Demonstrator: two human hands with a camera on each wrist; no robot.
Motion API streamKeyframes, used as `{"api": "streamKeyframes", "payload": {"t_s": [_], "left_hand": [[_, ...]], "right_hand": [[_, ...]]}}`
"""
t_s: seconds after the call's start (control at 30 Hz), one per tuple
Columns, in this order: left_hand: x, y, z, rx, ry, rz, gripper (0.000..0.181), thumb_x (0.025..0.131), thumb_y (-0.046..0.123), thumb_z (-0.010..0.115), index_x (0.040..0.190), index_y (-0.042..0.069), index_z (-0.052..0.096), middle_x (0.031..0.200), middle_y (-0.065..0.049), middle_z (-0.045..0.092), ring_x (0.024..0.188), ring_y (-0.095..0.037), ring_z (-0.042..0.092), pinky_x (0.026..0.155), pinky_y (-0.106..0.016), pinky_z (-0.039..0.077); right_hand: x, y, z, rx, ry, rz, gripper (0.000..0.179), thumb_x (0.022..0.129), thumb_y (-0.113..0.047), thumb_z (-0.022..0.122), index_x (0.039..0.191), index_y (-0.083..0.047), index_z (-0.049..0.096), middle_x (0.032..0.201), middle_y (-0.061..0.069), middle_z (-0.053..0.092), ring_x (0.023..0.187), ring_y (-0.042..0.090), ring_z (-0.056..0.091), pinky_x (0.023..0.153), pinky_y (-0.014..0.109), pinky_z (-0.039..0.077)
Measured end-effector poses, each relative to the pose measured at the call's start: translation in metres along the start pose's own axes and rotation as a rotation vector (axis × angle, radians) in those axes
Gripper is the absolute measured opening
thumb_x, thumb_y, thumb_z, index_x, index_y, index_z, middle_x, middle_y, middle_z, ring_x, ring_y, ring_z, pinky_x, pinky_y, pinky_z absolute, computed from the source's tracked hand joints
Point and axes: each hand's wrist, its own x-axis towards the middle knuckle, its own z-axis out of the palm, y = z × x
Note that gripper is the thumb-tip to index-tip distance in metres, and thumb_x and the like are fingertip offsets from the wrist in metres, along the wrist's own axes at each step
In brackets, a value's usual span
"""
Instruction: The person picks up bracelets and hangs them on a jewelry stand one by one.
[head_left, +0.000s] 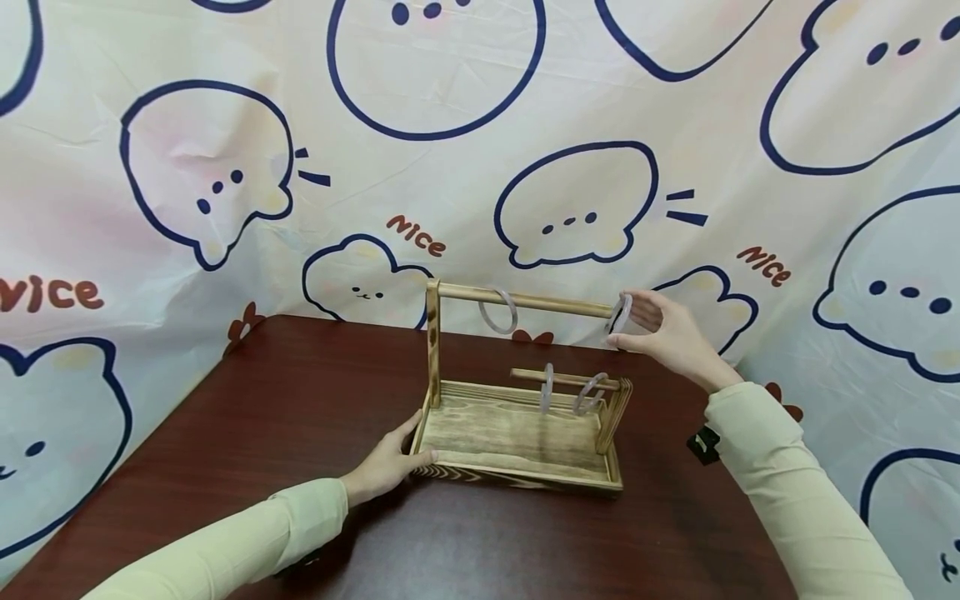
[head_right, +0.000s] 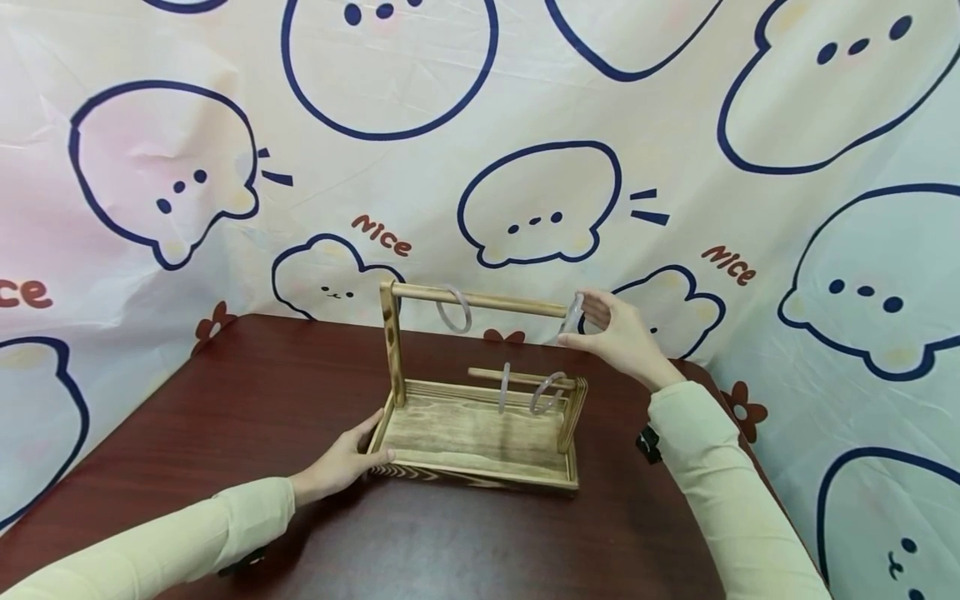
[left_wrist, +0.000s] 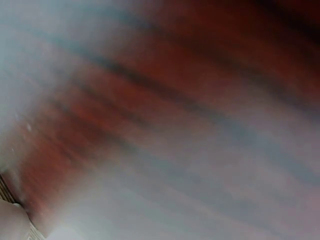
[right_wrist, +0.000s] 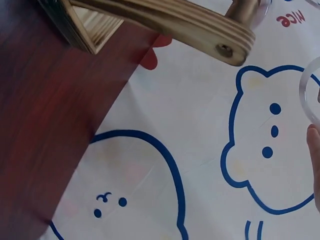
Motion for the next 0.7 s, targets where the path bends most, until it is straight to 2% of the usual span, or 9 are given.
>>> {"api": "streamKeyframes", "payload": {"t_s": [0.13, 0.2, 0.27, 0.37, 0.43, 0.47, 0.5, 0.63, 0.7], "left_hand": [[0.0, 0.001, 0.001, 0.004, -0.002, 0.005, 0.08, 0.087, 0.022, 0.063, 0.147, 0.004, 0.014, 0.153, -0.012, 0.013, 0.14, -0.031, 0.006, 0.109, -0.054, 0.015], [0.0, 0.001, 0.001, 0.004, -0.004, -0.013, 0.08, 0.087, 0.023, 0.063, 0.147, 0.007, 0.014, 0.153, -0.012, 0.013, 0.123, -0.036, 0.043, 0.099, -0.05, 0.036], [-0.001, 0.002, -0.001, 0.014, -0.002, -0.026, 0.079, 0.088, 0.024, 0.063, 0.148, 0.008, 0.013, 0.153, -0.012, 0.013, 0.101, -0.036, 0.055, 0.094, -0.047, 0.04], [-0.002, 0.002, -0.003, 0.017, -0.002, -0.033, 0.079, 0.088, 0.023, 0.062, 0.148, 0.008, 0.013, 0.153, -0.011, 0.013, 0.102, -0.036, 0.055, 0.095, -0.048, 0.039], [-0.003, 0.001, -0.004, 0.014, -0.004, -0.025, 0.079, 0.088, 0.023, 0.062, 0.147, 0.006, 0.013, 0.153, -0.012, 0.012, 0.135, -0.032, 0.024, 0.108, -0.053, 0.019], [-0.003, 0.001, -0.003, 0.008, -0.008, -0.025, 0.079, 0.088, 0.023, 0.062, 0.147, 0.006, 0.012, 0.153, -0.012, 0.011, 0.136, -0.032, 0.023, 0.109, -0.053, 0.018], [-0.003, 0.001, -0.003, 0.003, -0.008, -0.02, 0.079, 0.088, 0.023, 0.062, 0.147, 0.005, 0.013, 0.153, -0.012, 0.011, 0.14, -0.029, 0.005, 0.11, -0.053, 0.014], [-0.002, 0.001, 0.0, 0.011, -0.009, -0.027, 0.079, 0.088, 0.023, 0.062, 0.147, 0.007, 0.013, 0.153, -0.012, 0.012, 0.116, -0.038, 0.041, 0.104, -0.047, 0.026], [-0.001, 0.002, 0.0, 0.023, -0.004, -0.027, 0.079, 0.088, 0.023, 0.062, 0.148, 0.007, 0.013, 0.153, -0.011, 0.013, 0.104, -0.034, 0.043, 0.098, -0.042, 0.029]], "right_hand": [[0.004, -0.008, -0.002, -0.072, -0.02, -0.019, 0.086, 0.07, -0.047, 0.075, 0.139, -0.015, 0.037, 0.144, 0.012, 0.037, 0.129, 0.028, 0.041, 0.103, 0.044, 0.035], [0.008, -0.012, -0.002, -0.102, -0.025, -0.028, 0.087, 0.068, -0.05, 0.075, 0.14, -0.017, 0.037, 0.144, 0.011, 0.037, 0.129, 0.028, 0.04, 0.103, 0.044, 0.035], [0.012, -0.017, -0.002, -0.123, -0.031, -0.032, 0.089, 0.067, -0.053, 0.074, 0.14, -0.018, 0.037, 0.145, 0.01, 0.036, 0.131, 0.027, 0.039, 0.104, 0.045, 0.034], [0.019, -0.022, 0.0, -0.143, -0.036, -0.046, 0.09, 0.067, -0.053, 0.074, 0.14, -0.019, 0.036, 0.145, 0.007, 0.037, 0.131, 0.025, 0.038, 0.105, 0.044, 0.033], [0.022, -0.025, 0.001, -0.15, -0.04, -0.059, 0.088, 0.067, -0.052, 0.075, 0.14, -0.019, 0.036, 0.145, 0.006, 0.037, 0.131, 0.024, 0.038, 0.105, 0.043, 0.034], [0.024, -0.026, 0.002, -0.15, -0.04, -0.069, 0.087, 0.068, -0.05, 0.076, 0.139, -0.019, 0.037, 0.144, 0.006, 0.038, 0.131, 0.024, 0.039, 0.105, 0.043, 0.034], [0.025, -0.027, 0.002, -0.148, -0.04, -0.074, 0.086, 0.068, -0.048, 0.076, 0.139, -0.019, 0.037, 0.144, 0.005, 0.038, 0.131, 0.023, 0.039, 0.105, 0.042, 0.034], [0.029, -0.033, 0.004, -0.133, -0.058, -0.092, 0.083, 0.069, -0.04, 0.079, 0.138, -0.018, 0.038, 0.144, 0.005, 0.038, 0.131, 0.023, 0.039, 0.105, 0.042, 0.034], [0.031, -0.037, 0.006, -0.122, -0.074, -0.093, 0.084, 0.069, -0.038, 0.079, 0.139, -0.019, 0.038, 0.144, 0.004, 0.038, 0.131, 0.024, 0.038, 0.105, 0.041, 0.034]]}}
